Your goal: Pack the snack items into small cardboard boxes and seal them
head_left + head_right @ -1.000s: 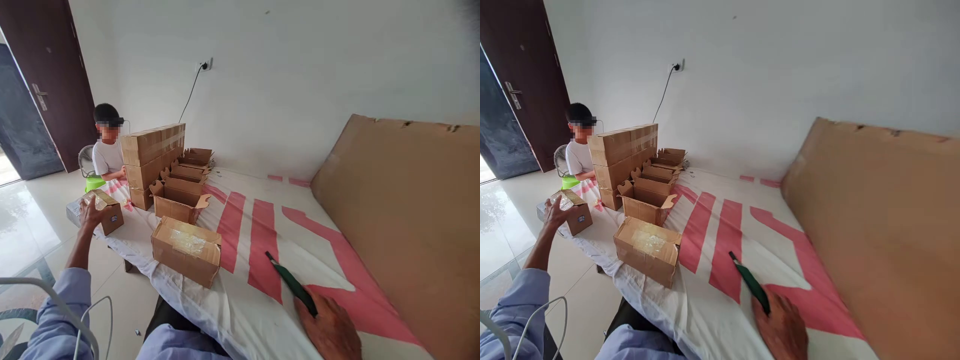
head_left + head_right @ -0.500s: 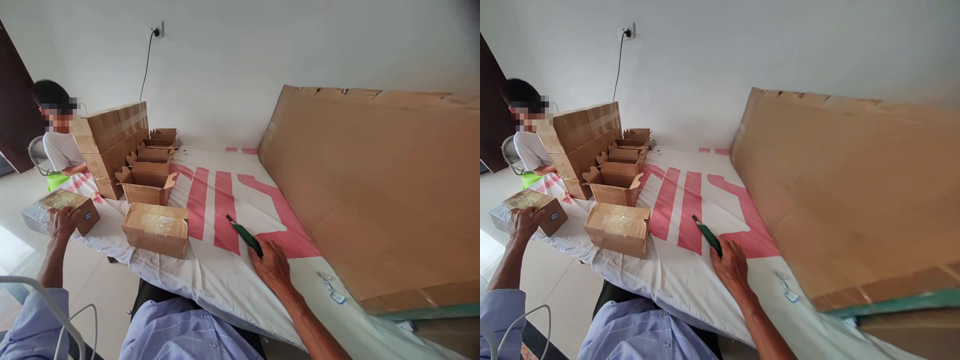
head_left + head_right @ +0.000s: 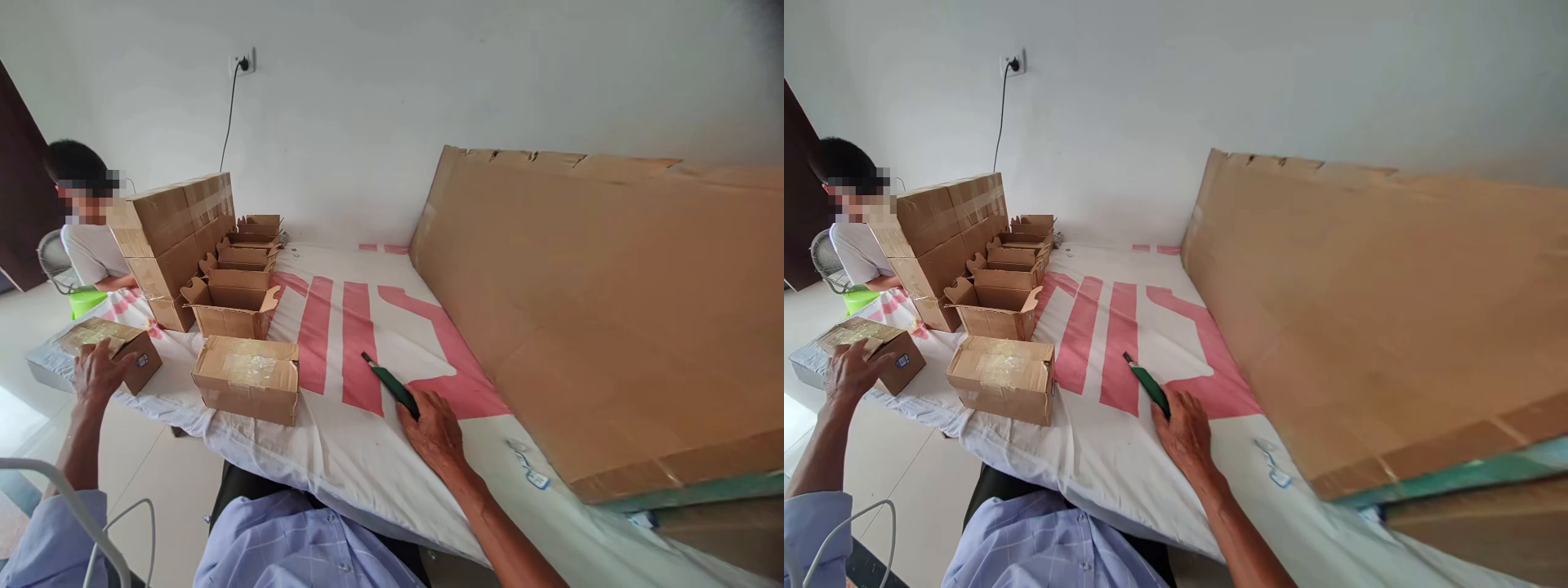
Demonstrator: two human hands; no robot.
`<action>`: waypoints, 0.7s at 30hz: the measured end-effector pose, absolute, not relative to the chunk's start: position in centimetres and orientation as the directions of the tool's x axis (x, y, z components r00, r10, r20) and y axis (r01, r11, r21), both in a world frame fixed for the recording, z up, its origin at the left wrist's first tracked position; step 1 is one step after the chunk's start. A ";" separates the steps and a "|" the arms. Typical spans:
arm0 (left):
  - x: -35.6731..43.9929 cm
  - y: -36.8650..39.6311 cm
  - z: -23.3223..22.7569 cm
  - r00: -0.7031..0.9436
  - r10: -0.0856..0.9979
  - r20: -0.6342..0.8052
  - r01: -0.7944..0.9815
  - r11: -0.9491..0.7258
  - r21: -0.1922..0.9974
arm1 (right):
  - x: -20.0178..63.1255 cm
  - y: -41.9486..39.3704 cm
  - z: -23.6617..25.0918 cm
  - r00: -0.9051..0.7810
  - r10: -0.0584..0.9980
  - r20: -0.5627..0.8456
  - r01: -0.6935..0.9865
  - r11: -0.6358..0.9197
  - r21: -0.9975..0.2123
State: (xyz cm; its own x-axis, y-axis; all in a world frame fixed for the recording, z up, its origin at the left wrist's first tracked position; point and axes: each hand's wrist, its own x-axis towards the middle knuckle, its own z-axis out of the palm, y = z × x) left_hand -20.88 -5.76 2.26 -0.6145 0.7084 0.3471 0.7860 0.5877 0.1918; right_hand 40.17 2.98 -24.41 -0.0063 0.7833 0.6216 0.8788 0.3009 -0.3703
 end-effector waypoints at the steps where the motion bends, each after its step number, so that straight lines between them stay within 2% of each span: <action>1: -21.7 -5.5 2.5 -0.627 0.700 0.342 0.775 0.601 0.192 | 40.1 3.0 -24.4 -0.009 0.782 0.624 0.880 0.302 -0.366; 6: -22.8 -4.7 2.1 -0.591 0.768 0.248 0.806 0.578 0.133 | 40.0 2.9 -24.0 -0.005 0.782 0.624 0.883 0.296 -0.364; 12: -18.4 -4.9 0.5 -0.565 0.763 0.313 0.807 0.590 0.020 | 40.0 2.8 -24.1 0.002 0.783 0.622 0.876 0.298 -0.379; 15: -15.9 -5.5 0.2 -0.510 0.793 0.333 0.845 0.534 0.022 | 40.1 2.9 -24.2 0.003 0.785 0.620 0.871 0.302 -0.386; 17: -14.3 -6.0 -0.1 -0.447 0.786 0.427 0.877 0.479 0.037 | 40.1 2.9 -24.2 -0.002 0.790 0.613 0.870 0.304 -0.389; 19: -13.1 -6.3 -0.6 -0.361 0.782 0.509 0.923 0.377 0.076 | 40.1 3.0 -24.1 -0.002 0.798 0.602 0.869 0.300 -0.394; 21: -12.1 -6.4 -1.2 -0.273 0.824 0.497 0.962 0.240 0.131 | 40.1 2.9 -24.0 0.006 0.806 0.592 0.870 0.288 -0.400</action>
State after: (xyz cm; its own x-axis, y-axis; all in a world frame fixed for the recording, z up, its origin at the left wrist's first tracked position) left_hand -12.11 -6.42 -1.18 -0.2729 0.8239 0.4967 0.9620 0.2398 0.1308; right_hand 40.10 2.90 -23.98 0.0058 0.8056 0.5924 0.8698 0.2882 -0.4004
